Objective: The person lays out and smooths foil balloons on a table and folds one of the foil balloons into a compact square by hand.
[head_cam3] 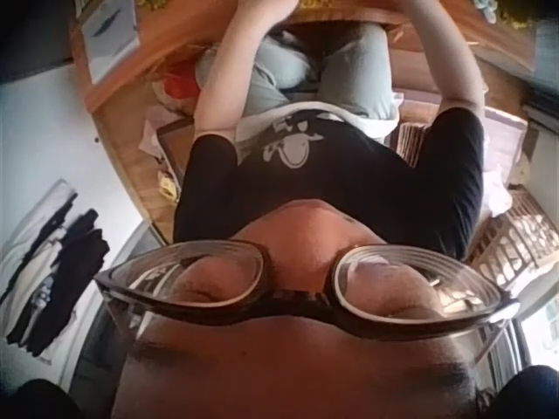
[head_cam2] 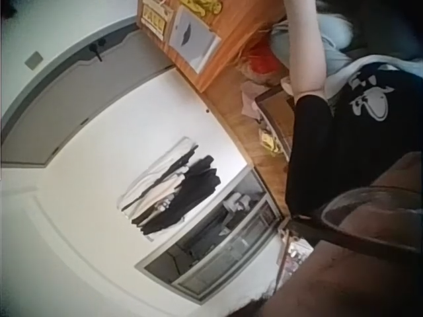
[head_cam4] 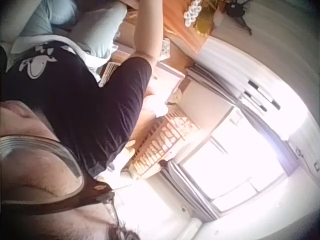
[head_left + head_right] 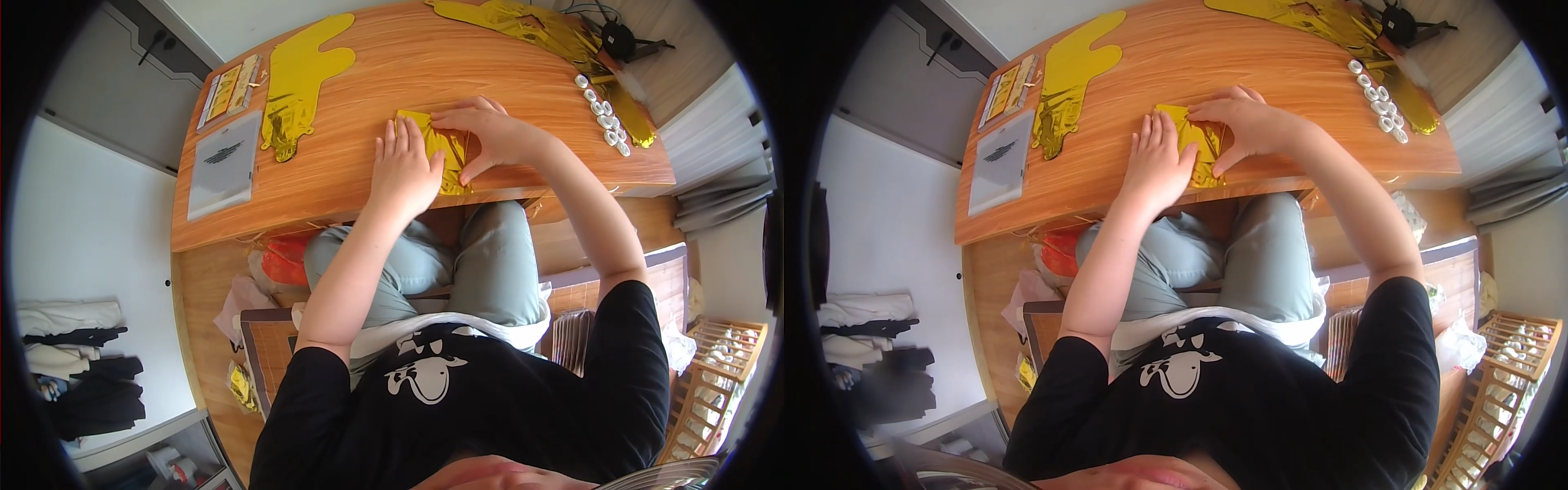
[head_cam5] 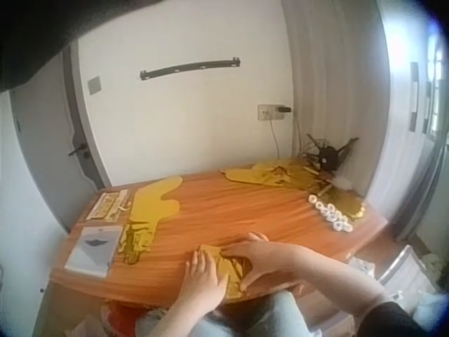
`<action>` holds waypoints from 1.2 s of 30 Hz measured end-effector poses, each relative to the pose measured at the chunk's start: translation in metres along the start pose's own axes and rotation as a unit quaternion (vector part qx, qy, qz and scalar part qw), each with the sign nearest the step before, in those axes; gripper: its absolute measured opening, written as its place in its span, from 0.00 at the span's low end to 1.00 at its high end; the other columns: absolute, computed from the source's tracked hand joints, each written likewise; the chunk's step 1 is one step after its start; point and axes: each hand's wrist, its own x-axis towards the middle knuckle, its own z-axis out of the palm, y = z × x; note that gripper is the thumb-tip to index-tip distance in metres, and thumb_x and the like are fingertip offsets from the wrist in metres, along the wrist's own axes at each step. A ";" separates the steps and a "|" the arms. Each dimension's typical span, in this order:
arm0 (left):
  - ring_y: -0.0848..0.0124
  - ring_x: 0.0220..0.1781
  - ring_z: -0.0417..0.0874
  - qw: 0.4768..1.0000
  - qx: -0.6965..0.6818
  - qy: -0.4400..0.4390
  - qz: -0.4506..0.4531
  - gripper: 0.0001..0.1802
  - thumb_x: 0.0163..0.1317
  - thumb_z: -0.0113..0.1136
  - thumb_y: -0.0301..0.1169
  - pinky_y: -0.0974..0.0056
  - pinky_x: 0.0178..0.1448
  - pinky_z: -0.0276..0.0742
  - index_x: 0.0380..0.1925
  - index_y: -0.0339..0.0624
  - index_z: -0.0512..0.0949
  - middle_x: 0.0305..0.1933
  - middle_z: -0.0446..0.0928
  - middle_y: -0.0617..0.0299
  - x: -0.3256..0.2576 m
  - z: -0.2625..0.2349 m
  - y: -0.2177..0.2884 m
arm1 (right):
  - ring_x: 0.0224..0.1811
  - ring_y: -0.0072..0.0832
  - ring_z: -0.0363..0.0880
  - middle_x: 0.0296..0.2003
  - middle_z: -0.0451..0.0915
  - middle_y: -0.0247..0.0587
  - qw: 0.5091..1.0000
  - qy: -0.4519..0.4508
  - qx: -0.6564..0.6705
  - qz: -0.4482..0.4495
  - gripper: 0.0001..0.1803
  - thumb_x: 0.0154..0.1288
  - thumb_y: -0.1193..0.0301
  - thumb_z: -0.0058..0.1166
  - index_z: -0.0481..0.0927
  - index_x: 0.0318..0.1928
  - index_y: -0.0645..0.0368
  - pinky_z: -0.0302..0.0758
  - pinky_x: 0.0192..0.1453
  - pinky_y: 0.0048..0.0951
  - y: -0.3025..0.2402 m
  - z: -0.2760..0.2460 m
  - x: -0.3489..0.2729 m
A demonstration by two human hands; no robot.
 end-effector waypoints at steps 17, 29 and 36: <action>0.54 0.86 0.52 0.923 0.023 -0.082 0.376 0.37 0.79 0.50 0.41 0.44 0.86 0.47 0.83 0.55 0.51 0.87 0.48 0.54 0.043 -0.027 -0.060 | 0.83 0.42 0.51 0.75 0.67 0.43 0.996 -0.062 -0.006 -0.068 0.57 0.41 0.54 0.83 0.71 0.74 0.50 0.46 0.84 0.53 0.022 -0.009 0.006; 0.53 0.86 0.54 0.921 0.038 -0.084 0.378 0.31 0.81 0.46 0.45 0.47 0.86 0.49 0.80 0.50 0.61 0.84 0.57 0.57 0.046 -0.023 -0.064 | 0.71 0.45 0.70 0.65 0.79 0.42 0.993 0.074 0.013 -0.095 0.32 0.51 0.58 0.77 0.86 0.59 0.52 0.61 0.76 0.50 0.002 0.003 -0.053; 0.54 0.85 0.55 0.924 0.036 -0.074 0.372 0.32 0.80 0.48 0.44 0.45 0.86 0.51 0.80 0.49 0.61 0.84 0.58 0.57 0.044 -0.022 -0.061 | 0.57 0.42 0.81 0.51 0.87 0.40 0.980 0.111 -0.016 -0.164 0.17 0.58 0.73 0.69 0.88 0.49 0.56 0.74 0.65 0.42 -0.003 0.010 -0.053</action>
